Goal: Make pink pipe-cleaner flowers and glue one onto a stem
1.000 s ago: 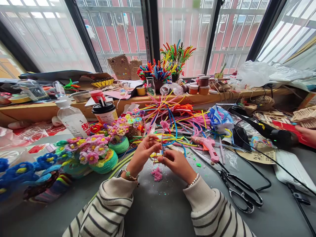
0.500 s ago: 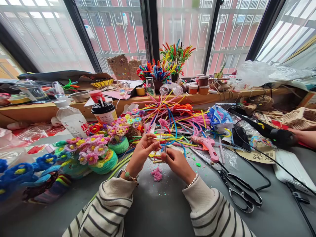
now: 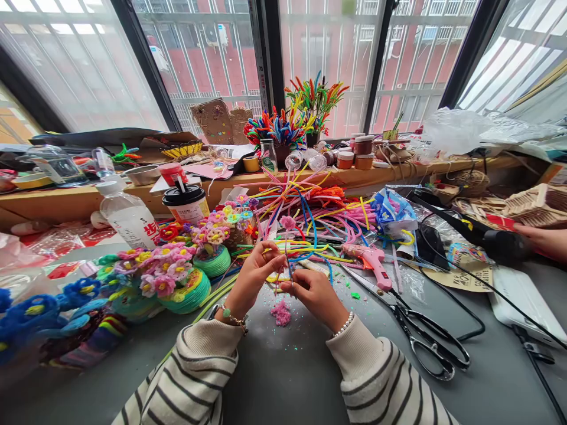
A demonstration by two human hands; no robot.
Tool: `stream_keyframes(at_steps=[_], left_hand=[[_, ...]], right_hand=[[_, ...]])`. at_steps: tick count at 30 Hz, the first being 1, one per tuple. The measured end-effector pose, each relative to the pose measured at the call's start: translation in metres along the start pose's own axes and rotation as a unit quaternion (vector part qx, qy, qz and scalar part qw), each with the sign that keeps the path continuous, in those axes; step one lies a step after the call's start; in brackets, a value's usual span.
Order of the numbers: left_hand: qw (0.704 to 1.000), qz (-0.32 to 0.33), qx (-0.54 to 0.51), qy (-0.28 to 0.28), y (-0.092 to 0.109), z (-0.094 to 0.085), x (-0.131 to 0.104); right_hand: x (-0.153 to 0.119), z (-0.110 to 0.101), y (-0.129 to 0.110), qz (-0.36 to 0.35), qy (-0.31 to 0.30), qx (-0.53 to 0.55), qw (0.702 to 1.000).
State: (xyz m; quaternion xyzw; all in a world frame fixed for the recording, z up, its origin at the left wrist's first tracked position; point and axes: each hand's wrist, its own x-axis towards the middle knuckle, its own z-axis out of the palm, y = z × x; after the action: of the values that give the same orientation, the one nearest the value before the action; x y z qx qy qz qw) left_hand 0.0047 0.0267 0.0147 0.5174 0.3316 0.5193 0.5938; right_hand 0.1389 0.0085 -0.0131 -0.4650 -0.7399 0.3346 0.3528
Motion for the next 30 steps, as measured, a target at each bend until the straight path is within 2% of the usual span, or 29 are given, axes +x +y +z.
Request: stream_keyframes(at_steps=[6, 9, 16, 20, 24, 27, 30], left_hand=[[1.0, -0.003, 0.0, -0.028, 0.0, 0.001, -0.002], [0.998, -0.015, 0.006, -0.053, 0.0, 0.0, -0.002], [0.999, 0.015, 0.015, -0.039, -0.002, -0.005, 0.001], [0.999, 0.018, 0.028, -0.035, -0.003, -0.005, 0.002], [0.995, 0.049, 0.079, 0.022, -0.006, -0.007, 0.003], [0.978, 0.086, 0.151, 0.117, -0.01, -0.012, 0.006], [0.953, 0.116, 0.191, 0.202, -0.013, -0.017, 0.009]], right_hand=[[-0.002, 0.003, 0.003, -0.035, -0.028, 0.066, 0.997], [-0.002, 0.001, 0.003, -0.028, -0.013, 0.068, 0.997], [-0.001, -0.006, 0.003, 0.015, 0.065, 0.012, 0.998], [0.0, -0.006, 0.004, 0.006, 0.04, 0.031, 0.999], [0.0, -0.012, 0.005, 0.008, 0.012, 0.045, 0.999], [-0.001, -0.02, 0.005, 0.027, 0.0, -0.003, 1.0], [-0.003, -0.028, 0.006, 0.056, -0.041, -0.071, 0.995]])
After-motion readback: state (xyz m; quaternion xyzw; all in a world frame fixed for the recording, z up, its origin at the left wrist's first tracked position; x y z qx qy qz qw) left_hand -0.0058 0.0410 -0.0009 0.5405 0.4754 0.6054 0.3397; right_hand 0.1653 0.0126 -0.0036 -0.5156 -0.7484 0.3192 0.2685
